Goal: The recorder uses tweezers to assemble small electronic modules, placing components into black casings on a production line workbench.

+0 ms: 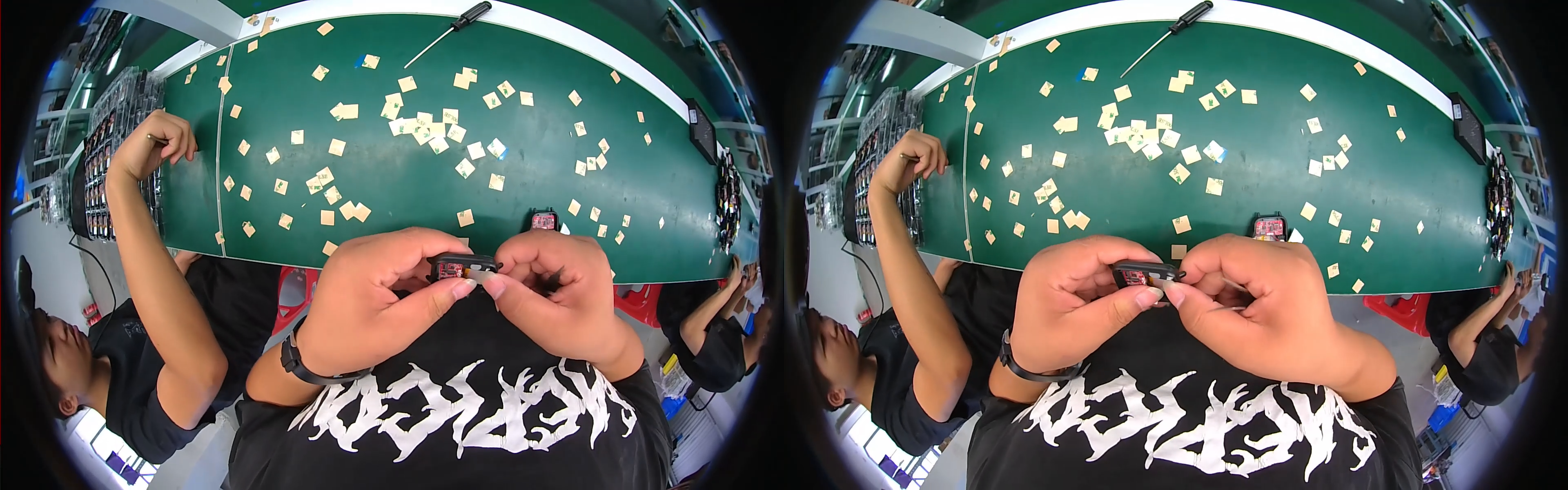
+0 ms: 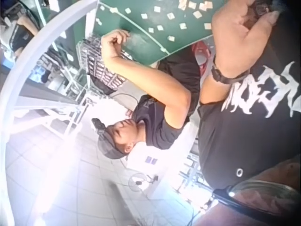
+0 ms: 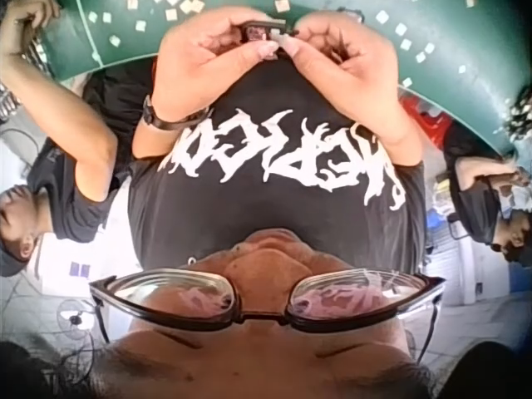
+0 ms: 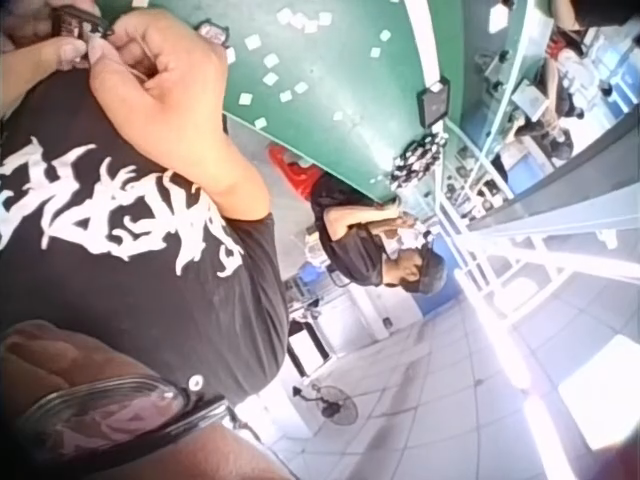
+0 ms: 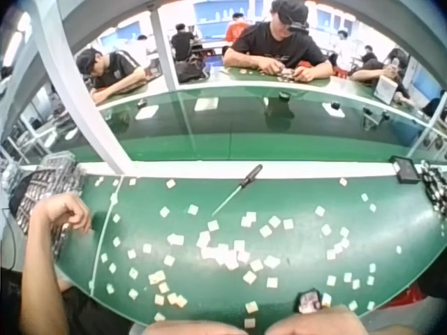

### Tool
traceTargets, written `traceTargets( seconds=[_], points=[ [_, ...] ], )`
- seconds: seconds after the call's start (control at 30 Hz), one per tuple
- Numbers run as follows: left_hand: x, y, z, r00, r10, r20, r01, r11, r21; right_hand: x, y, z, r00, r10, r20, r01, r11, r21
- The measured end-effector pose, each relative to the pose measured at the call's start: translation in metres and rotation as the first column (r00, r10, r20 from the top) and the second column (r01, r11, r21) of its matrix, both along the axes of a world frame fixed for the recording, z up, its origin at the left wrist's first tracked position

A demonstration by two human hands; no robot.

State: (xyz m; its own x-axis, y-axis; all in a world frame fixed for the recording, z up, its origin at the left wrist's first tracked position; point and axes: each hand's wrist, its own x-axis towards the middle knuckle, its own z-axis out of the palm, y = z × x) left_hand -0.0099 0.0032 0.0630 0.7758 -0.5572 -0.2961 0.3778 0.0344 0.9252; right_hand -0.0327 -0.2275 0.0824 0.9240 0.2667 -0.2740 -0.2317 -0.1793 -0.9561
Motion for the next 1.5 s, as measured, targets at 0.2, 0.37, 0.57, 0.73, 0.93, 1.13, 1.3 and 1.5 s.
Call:
traceTargets(
  seconds=[0.2, 0.37, 0.57, 0.73, 0.93, 1.13, 1.3, 1.5],
  points=[
    [0.000, -0.003, 0.014, 0.995, -0.053, -0.088, 0.062, 0.992, 0.109, -0.006, 0.000, -0.003, 0.993, 0.034, 0.115, -0.031, 0.999, -0.034],
    [0.001, -0.007, 0.021, 0.957, -0.091, -0.274, 0.101, 0.995, 0.020, -0.005, -0.005, 0.003, 0.998, 0.051, 0.040, -0.052, 0.999, 0.006],
    [-0.007, -0.002, 0.027, 0.974, -0.126, -0.188, 0.109, 0.989, -0.098, -0.010, -0.014, 0.009, 0.999, 0.037, 0.033, -0.039, 0.996, 0.078],
    [-0.006, 0.001, 0.035, 0.967, -0.254, -0.027, 0.255, 0.966, 0.033, -0.014, -0.018, 0.011, 0.980, 0.072, 0.184, -0.090, 0.992, 0.091],
    [-0.006, 0.000, 0.036, 0.935, -0.314, 0.163, 0.305, 0.949, 0.080, -0.015, -0.021, 0.008, 0.943, 0.116, 0.311, -0.135, 0.990, 0.041],
    [-0.012, -0.003, 0.035, 0.945, -0.281, 0.168, 0.258, 0.955, 0.149, -0.016, -0.026, 0.008, 0.921, 0.181, 0.346, -0.172, 0.983, -0.057],
    [-0.011, -0.002, 0.035, 0.977, -0.192, -0.094, 0.192, 0.981, -0.009, -0.024, -0.036, 0.004, 0.767, 0.072, 0.637, 0.058, 0.982, -0.180],
    [-0.014, -0.004, 0.031, 0.981, -0.180, -0.075, 0.182, 0.983, 0.020, -0.027, -0.034, 0.021, 0.488, 0.361, 0.795, 0.142, 0.866, -0.480]
  ],
)
